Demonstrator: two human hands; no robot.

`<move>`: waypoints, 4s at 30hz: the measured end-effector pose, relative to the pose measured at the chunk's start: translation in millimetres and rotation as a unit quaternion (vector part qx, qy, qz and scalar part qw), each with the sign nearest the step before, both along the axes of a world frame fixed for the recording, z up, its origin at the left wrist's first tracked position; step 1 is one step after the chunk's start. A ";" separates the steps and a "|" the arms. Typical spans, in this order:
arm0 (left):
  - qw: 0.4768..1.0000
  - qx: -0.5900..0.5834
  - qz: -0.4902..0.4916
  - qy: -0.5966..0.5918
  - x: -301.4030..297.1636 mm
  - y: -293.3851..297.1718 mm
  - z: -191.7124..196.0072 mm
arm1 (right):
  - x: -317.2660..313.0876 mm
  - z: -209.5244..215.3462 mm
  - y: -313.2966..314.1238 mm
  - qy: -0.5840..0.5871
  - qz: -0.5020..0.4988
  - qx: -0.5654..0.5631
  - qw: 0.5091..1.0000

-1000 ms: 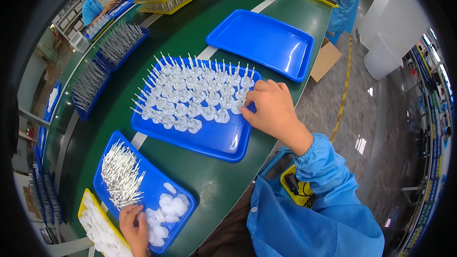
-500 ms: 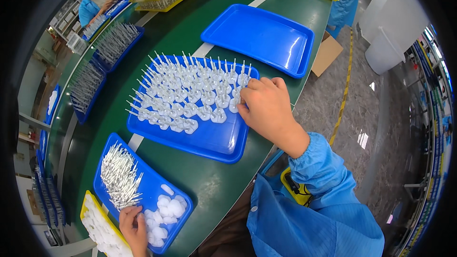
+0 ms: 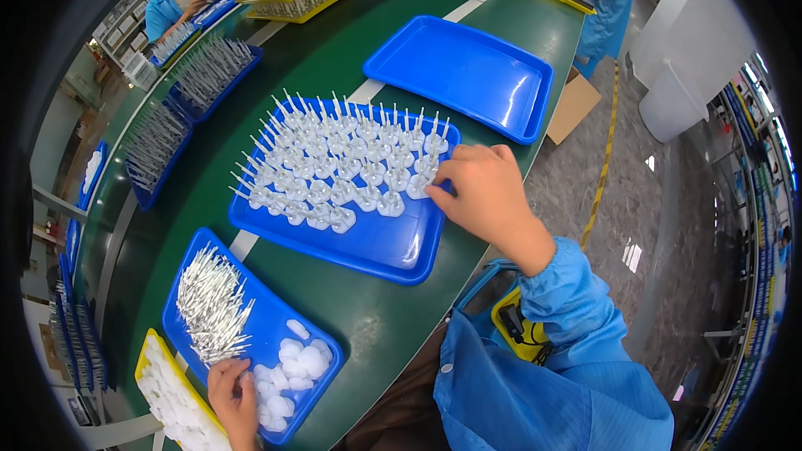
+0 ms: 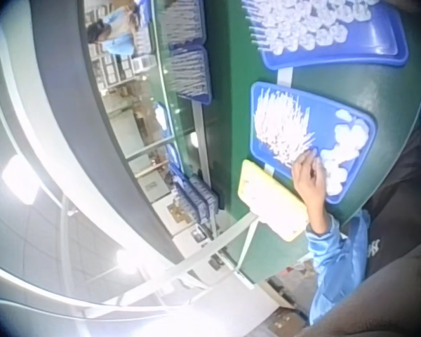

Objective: The person assembles small white plastic components by inserting thin metal rods into them. They pick up a white plastic piece from a yellow tray and a metal rod from a blue tray, insert the rod into the plastic piece, and place the assembled unit into a blue tray. This process is repeated continuously throughout the video.

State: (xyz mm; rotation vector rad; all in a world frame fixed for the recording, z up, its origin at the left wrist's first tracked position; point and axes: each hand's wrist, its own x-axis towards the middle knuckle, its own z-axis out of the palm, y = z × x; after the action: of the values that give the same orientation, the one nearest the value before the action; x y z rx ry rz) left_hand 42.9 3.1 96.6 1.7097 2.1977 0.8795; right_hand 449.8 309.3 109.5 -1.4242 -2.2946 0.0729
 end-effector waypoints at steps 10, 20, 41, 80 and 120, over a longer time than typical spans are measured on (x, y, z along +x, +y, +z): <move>1.000 -0.017 0.013 -0.018 1.8 1.5 5.4 | 18.3 -2.5 35.9 0.008 0.000 0.020 1.000; 1.000 0.008 0.000 -0.008 -2.2 -0.5 -1.6 | 20.9 7.6 14.1 0.050 0.045 0.006 0.998; 0.992 0.004 -0.068 0.103 9.4 12.1 32.0 | -125.8 41.4 -95.4 0.075 0.388 0.064 0.916; 0.823 0.259 0.101 -0.495 -14.8 1.0 -8.0 | -298.3 15.2 -117.6 0.187 0.530 -0.101 0.821; 0.898 0.231 0.165 -0.336 -17.8 3.7 -10.7 | -286.1 18.3 -115.6 0.146 0.506 -0.082 0.846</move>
State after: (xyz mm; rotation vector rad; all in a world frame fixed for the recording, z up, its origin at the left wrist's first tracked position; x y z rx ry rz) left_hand 25.1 6.9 85.9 0.9226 1.8818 1.8667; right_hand 163.7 193.7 127.9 -0.0829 -2.5251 0.7516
